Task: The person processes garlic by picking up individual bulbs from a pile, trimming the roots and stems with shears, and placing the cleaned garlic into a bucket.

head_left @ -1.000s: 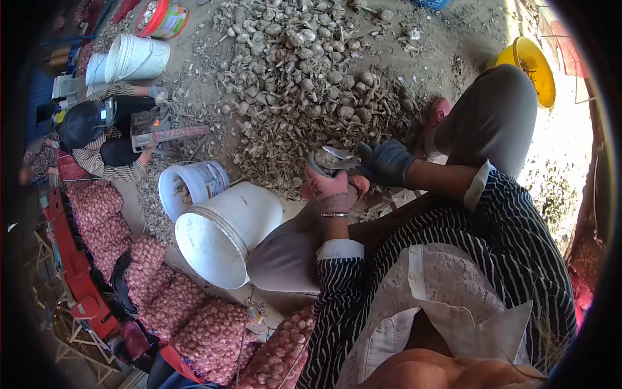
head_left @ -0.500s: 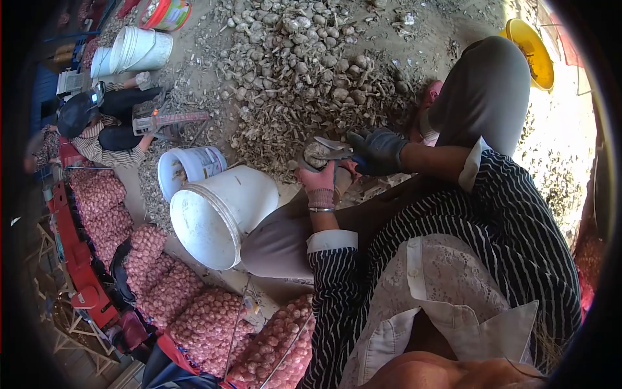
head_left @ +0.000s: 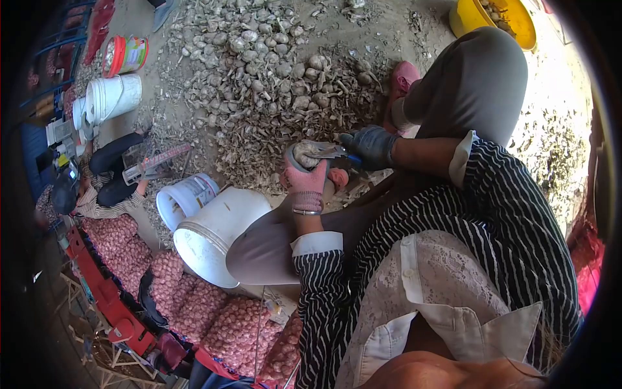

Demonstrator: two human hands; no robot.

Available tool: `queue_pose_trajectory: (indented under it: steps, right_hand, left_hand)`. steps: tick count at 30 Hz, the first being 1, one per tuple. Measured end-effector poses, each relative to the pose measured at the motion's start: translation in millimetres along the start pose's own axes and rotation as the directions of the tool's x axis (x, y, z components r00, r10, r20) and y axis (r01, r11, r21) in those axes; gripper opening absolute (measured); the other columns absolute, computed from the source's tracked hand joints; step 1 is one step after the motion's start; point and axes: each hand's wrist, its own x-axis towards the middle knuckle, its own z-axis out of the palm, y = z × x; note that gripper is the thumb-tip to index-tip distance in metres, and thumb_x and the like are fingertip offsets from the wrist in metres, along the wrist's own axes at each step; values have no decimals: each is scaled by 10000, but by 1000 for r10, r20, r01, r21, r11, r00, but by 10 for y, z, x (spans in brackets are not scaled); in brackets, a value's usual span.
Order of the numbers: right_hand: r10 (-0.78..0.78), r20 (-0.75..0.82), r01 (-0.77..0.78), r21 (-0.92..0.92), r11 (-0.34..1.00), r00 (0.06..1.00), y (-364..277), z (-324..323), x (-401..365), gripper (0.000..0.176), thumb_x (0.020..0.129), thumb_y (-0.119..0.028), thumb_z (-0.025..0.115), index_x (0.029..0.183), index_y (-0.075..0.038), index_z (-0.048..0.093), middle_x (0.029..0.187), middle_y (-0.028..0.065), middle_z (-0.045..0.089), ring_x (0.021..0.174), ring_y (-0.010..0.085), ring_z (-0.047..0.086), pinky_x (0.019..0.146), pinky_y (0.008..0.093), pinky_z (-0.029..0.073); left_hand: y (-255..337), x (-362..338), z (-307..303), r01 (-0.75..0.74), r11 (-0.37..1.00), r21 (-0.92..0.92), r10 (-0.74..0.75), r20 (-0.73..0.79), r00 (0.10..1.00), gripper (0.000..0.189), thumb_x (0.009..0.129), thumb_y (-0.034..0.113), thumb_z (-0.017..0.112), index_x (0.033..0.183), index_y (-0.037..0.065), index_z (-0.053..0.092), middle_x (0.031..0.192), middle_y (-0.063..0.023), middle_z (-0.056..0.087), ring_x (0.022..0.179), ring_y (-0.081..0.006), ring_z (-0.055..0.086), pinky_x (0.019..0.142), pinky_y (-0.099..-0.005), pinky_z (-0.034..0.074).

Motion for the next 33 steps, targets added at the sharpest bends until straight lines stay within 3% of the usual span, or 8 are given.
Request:
queue_pose_trajectory:
  steps: [10,12,19,21,25,27,31,33]
  right_hand:
    - [4,195,15,-95,995,981,214,-284,56,294,748,-232,639,979,-58,588,783,172,644,785,382,634,668,489,485]
    - [0,227,30,-127,991,974,196,-267,50,296,756,-238,638,987,-60,589,784,170,645,786,381,634,666,492,484]
    - [-84,251,135,-192,972,964,110,-153,120,278,794,-269,608,988,-71,596,768,158,647,760,387,635,640,495,483]
    - [-96,292,164,-222,961,952,92,-159,185,272,804,-278,601,981,-72,599,767,152,648,753,384,635,638,493,483]
    - [-194,105,208,-139,968,975,-58,-170,313,254,780,-269,624,952,-82,609,778,147,649,756,375,634,643,484,486]
    - [0,138,-3,21,1000,990,-223,-229,329,296,765,-263,639,986,-70,595,796,164,648,766,380,632,649,476,490]
    - [-20,45,18,34,999,999,-310,-176,258,351,756,-257,649,1034,-56,574,820,180,646,785,379,632,667,469,490]
    - [-72,-6,72,-68,995,997,-409,-215,228,398,767,-255,638,1095,-47,550,840,194,643,803,378,634,687,472,488]
  left_hand:
    - [-366,186,94,49,975,-218,-9,183,983,472,696,193,805,1054,-13,575,972,-94,665,817,-178,643,738,-307,520]
    - [-522,192,29,466,838,-282,-331,415,847,334,731,150,771,971,-13,607,891,-99,675,691,-136,639,584,-263,512]
    - [-601,-143,-88,447,705,-551,-269,375,887,342,801,103,676,1092,-37,563,874,-131,654,546,-169,582,491,-277,458]
    - [-665,-290,-207,677,43,-735,-98,671,735,373,795,89,671,1127,-30,549,916,-126,622,574,-189,574,554,-298,474]
    - [-487,-404,-338,619,-64,-783,0,620,784,407,791,82,667,1159,-27,532,945,-124,588,633,-214,578,610,-314,477]
    - [-360,-379,-289,207,365,-908,80,252,964,387,787,70,671,1138,-35,547,912,-115,602,638,-216,579,609,-318,479]
    - [-884,-272,-243,219,471,-855,-77,208,975,350,786,61,674,1102,-43,567,903,-121,623,669,-201,605,618,-315,496]
    - [-993,-219,-300,352,660,-664,-141,350,926,569,734,2,710,1243,-33,457,1095,-132,597,960,-220,617,836,-328,519]
